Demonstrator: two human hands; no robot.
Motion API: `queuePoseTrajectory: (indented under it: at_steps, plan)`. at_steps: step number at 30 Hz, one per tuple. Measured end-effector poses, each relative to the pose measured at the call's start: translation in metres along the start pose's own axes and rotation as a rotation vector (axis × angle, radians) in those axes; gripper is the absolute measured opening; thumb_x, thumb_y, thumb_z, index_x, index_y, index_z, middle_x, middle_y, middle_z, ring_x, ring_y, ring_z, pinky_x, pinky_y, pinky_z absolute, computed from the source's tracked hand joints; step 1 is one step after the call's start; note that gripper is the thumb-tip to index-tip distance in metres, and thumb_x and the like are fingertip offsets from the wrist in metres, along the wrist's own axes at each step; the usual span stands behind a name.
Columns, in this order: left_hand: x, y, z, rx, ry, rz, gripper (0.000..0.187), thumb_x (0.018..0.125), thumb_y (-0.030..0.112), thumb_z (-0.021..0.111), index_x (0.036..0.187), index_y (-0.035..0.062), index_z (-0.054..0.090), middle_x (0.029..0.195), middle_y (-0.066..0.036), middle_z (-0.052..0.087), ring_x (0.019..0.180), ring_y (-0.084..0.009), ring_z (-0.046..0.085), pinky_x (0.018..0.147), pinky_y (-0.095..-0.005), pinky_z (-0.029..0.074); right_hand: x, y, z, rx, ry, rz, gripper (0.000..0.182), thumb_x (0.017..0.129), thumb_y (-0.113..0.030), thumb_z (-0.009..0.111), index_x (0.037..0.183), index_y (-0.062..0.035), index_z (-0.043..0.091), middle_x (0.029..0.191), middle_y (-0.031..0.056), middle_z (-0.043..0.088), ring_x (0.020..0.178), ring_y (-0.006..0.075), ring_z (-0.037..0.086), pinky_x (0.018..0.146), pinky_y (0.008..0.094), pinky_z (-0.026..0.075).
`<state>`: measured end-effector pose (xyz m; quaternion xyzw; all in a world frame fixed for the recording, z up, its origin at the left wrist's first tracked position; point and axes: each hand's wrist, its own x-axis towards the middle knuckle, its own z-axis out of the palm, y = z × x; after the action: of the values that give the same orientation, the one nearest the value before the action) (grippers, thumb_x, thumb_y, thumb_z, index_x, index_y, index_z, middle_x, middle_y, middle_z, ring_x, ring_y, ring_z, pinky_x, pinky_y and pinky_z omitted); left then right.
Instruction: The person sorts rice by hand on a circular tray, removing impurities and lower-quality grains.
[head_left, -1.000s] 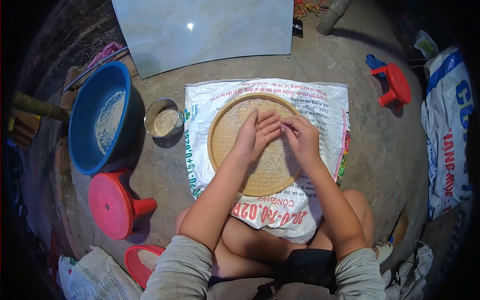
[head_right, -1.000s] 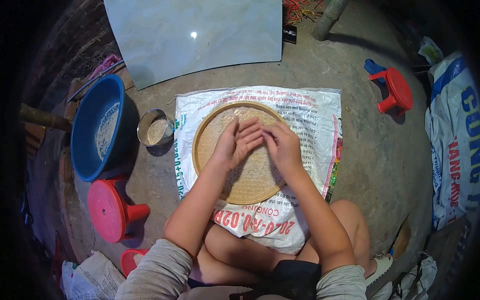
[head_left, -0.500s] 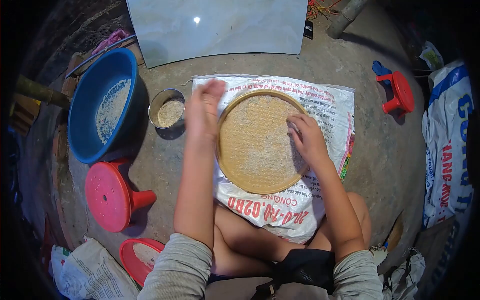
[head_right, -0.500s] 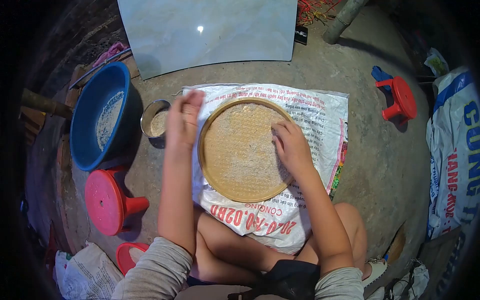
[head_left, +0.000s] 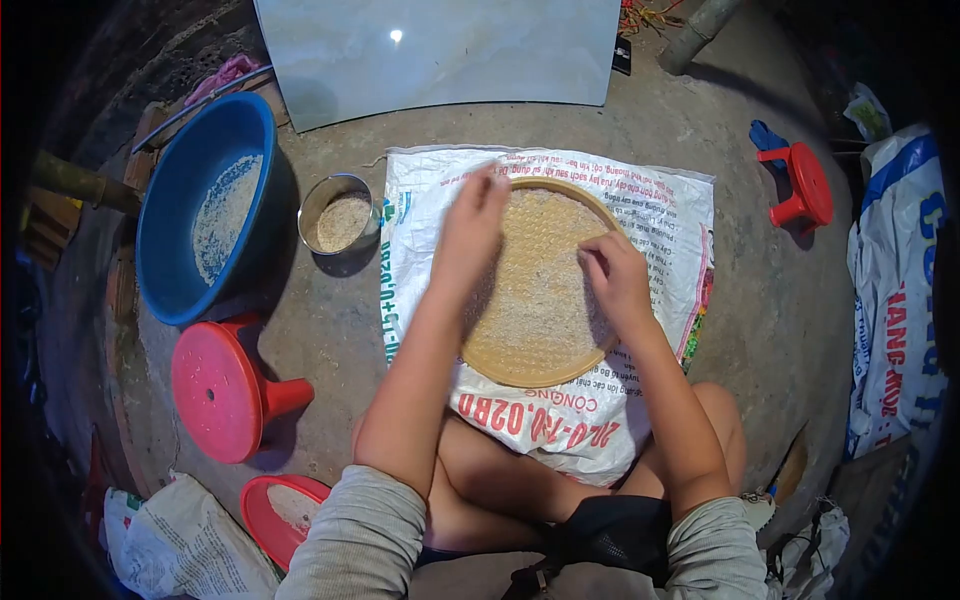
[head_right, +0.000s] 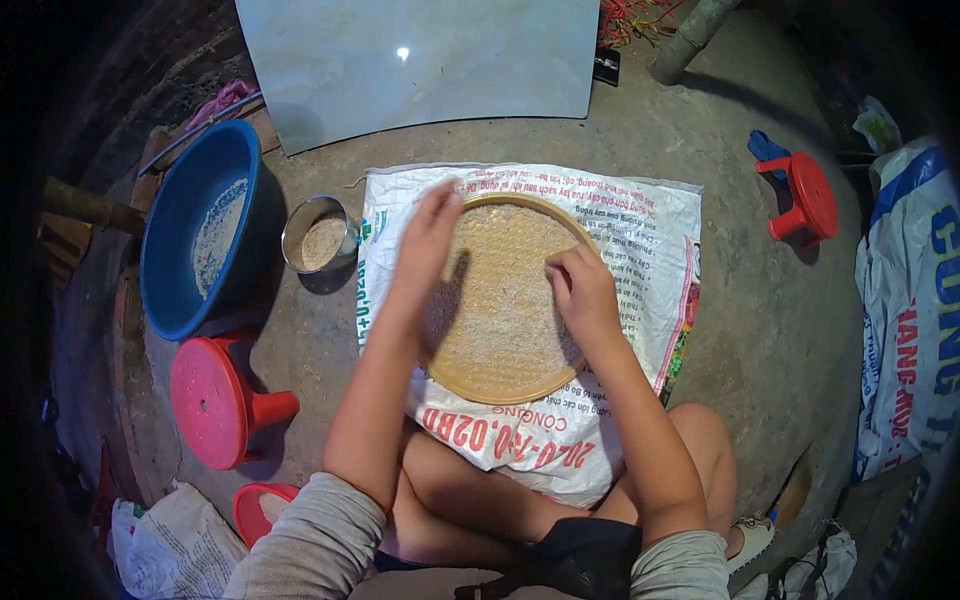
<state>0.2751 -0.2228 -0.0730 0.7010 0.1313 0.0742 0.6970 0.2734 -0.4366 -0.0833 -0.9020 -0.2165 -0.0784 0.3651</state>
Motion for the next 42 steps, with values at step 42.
queuePoseTrajectory:
  at_steps: [42]
  plan:
    - [0.018,0.009,-0.102,0.319,0.451,-0.092,0.055,0.098,0.032,0.042,0.143,0.0012,0.033,0.139,-0.024,0.044,0.130,-0.0318,0.042,0.105,-0.0352,0.032,-0.001,0.009,0.001,-0.170,-0.044,-0.085,0.010,0.076,0.003,0.064,0.086,0.0012,0.063,0.083,0.0147,0.058,0.078,0.0330,0.059,0.070,0.0387,0.048]
